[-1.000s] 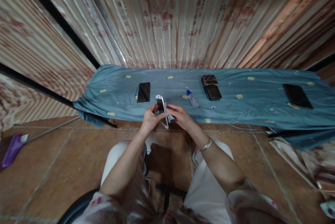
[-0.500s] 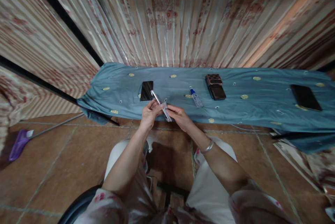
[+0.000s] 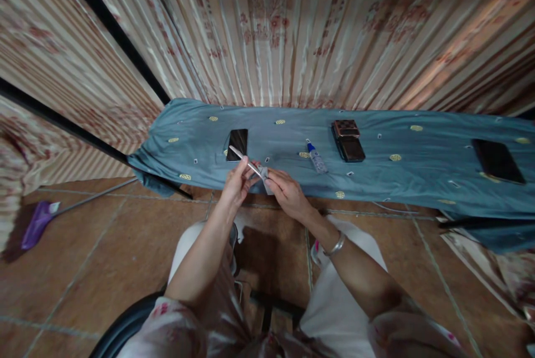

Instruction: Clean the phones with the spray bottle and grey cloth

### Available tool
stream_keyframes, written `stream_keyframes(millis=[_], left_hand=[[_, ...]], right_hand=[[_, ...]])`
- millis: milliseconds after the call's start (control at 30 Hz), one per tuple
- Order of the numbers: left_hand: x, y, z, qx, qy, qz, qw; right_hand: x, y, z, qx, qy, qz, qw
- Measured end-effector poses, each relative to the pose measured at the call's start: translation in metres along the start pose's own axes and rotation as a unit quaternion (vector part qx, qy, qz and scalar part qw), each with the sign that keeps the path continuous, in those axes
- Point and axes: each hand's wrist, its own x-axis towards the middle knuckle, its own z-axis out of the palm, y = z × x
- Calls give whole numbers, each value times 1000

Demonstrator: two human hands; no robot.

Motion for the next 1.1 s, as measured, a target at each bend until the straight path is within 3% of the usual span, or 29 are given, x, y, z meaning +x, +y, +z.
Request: stream_keyframes(millis=[267, 533, 900, 1100], left_hand=[[1, 7, 0, -35, -14, -66, 997], [0, 1, -2, -5, -54, -39, 998], [-23, -22, 8, 43, -146, -77, 985], [-26, -20, 12, 34, -151, -85, 984]], right_hand=[[-3, 0, -3, -91, 2, -36, 995], [-7, 4, -3, -30, 3, -6, 1000], [2, 21, -4, 16, 22, 46, 999], [6, 29, -2, 18, 38, 72, 997]])
